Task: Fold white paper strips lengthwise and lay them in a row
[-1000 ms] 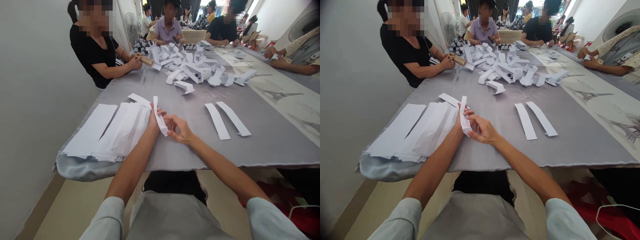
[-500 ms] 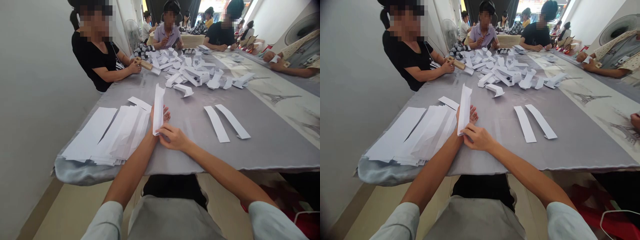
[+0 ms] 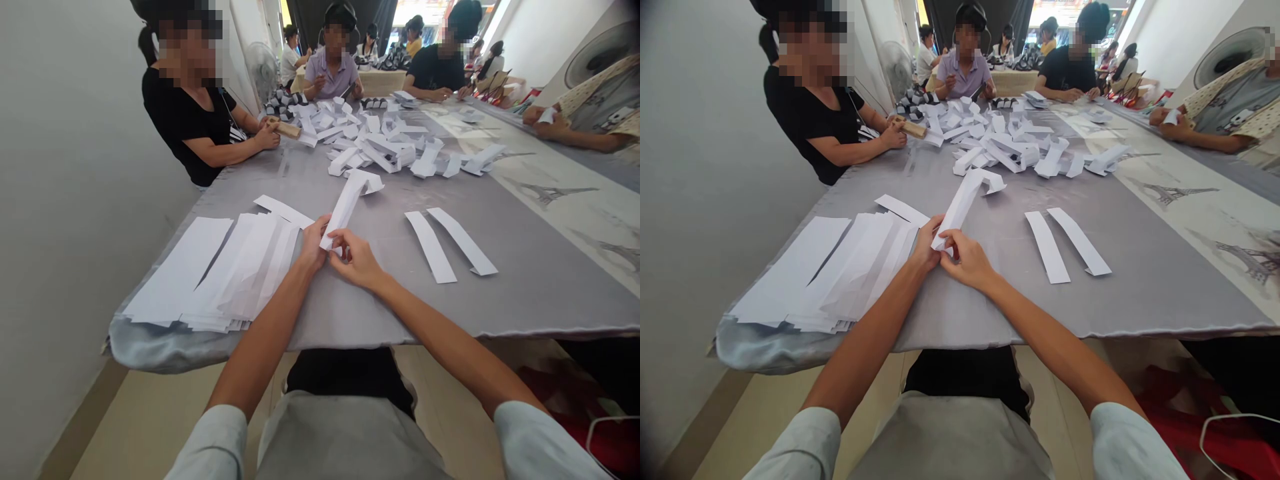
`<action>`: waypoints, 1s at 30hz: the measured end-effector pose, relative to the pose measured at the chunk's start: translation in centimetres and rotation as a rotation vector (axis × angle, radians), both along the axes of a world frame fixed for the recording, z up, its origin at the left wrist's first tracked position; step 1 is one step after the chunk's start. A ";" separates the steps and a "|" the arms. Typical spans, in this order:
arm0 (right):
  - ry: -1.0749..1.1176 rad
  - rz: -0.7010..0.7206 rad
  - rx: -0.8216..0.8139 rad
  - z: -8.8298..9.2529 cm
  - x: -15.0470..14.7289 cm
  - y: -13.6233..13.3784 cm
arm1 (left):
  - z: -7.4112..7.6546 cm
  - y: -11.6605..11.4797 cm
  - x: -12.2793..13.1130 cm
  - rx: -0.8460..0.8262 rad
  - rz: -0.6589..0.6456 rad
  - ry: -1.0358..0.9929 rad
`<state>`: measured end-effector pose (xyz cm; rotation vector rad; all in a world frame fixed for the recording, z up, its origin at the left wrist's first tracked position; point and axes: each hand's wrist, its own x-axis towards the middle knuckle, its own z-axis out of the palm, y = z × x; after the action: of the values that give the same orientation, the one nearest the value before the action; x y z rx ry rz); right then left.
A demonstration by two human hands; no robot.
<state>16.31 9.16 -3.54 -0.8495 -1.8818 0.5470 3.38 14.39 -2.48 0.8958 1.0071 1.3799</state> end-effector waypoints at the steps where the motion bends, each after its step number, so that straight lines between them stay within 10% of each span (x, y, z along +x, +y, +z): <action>1: 0.014 -0.012 -0.007 0.0 0.0 0.1 | 0.2 -0.1 0.0 -0.017 -0.041 -0.026; 12: 0.195 -0.178 -0.047 0.0 0.4 1.2 | 0.2 -0.5 -0.1 -0.028 -0.223 -0.172; 30: 0.108 -0.357 0.005 0.0 1.0 1.8 | -1.4 -0.1 0.0 -0.001 -0.083 -0.201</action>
<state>17.30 10.93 -3.52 -1.1007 -1.5860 0.3581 3.36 14.30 -3.88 0.7724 0.8092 1.3687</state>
